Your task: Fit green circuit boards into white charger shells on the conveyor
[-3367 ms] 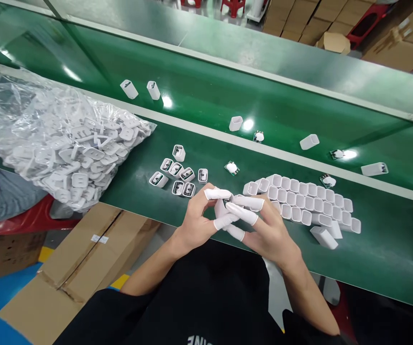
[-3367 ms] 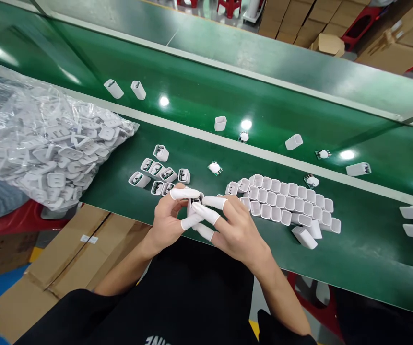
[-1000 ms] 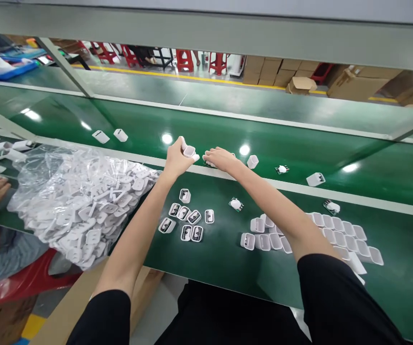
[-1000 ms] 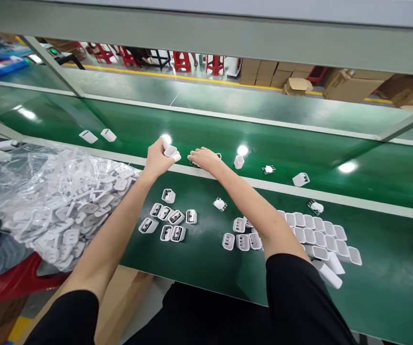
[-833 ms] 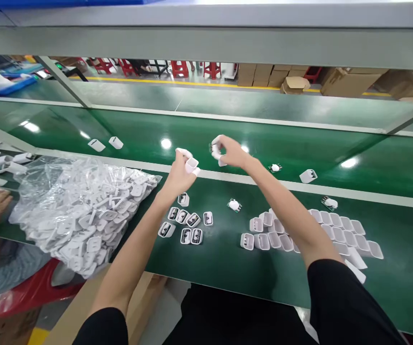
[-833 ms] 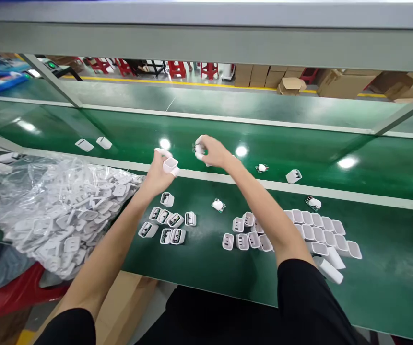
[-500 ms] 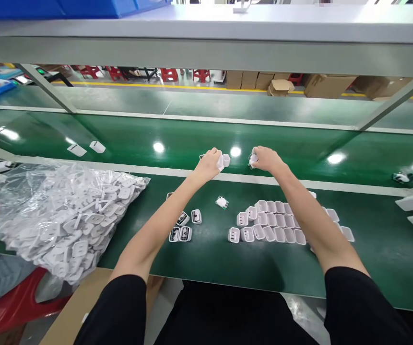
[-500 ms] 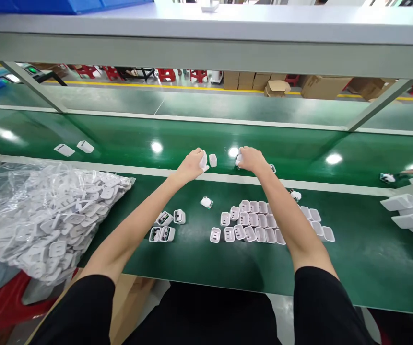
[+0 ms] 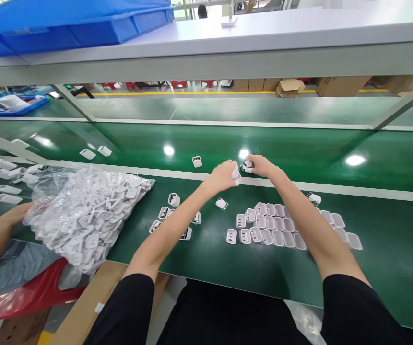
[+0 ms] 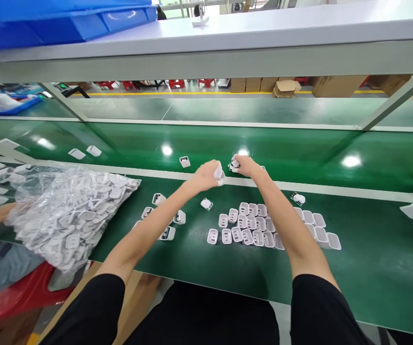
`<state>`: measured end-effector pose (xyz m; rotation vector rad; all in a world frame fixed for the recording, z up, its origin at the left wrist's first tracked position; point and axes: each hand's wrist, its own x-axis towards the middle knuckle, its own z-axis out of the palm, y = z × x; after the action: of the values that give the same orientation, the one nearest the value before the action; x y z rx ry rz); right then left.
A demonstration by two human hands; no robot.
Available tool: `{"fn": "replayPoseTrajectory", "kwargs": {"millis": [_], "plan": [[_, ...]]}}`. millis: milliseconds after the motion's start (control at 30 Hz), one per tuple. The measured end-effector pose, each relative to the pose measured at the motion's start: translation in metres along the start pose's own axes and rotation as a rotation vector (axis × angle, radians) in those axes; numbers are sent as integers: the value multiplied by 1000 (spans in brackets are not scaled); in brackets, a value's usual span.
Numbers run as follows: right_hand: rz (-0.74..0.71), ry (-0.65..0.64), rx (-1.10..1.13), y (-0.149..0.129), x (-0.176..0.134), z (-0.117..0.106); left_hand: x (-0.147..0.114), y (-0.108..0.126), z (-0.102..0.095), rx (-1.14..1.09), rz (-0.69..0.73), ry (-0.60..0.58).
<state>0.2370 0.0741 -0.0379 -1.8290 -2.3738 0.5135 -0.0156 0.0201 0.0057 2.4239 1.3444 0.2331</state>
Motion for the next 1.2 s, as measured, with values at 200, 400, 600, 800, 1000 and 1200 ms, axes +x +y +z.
{"fn": "replayPoseTrajectory", "kwargs": {"millis": [200, 400, 600, 800, 1000, 1200], "plan": [[-98, -13, 15, -11, -61, 4, -49, 30, 35, -14, 62, -103], [-53, -47, 58, -13, -115, 11, -68, 33, 33, -106, 65, -17], [-130, 198, 438, -48, -167, -15, -140, 42, -2, -535, 200, 221], [-385, 254, 1169, -137, -244, -8, -212, 43, -2, -741, 424, 216], [-505, 335, 1297, -184, -265, 8, -239, 39, 8, -704, 414, 321], [-498, 480, 1293, -194, -260, 25, -246, 36, 21, -756, 417, 484]]}}
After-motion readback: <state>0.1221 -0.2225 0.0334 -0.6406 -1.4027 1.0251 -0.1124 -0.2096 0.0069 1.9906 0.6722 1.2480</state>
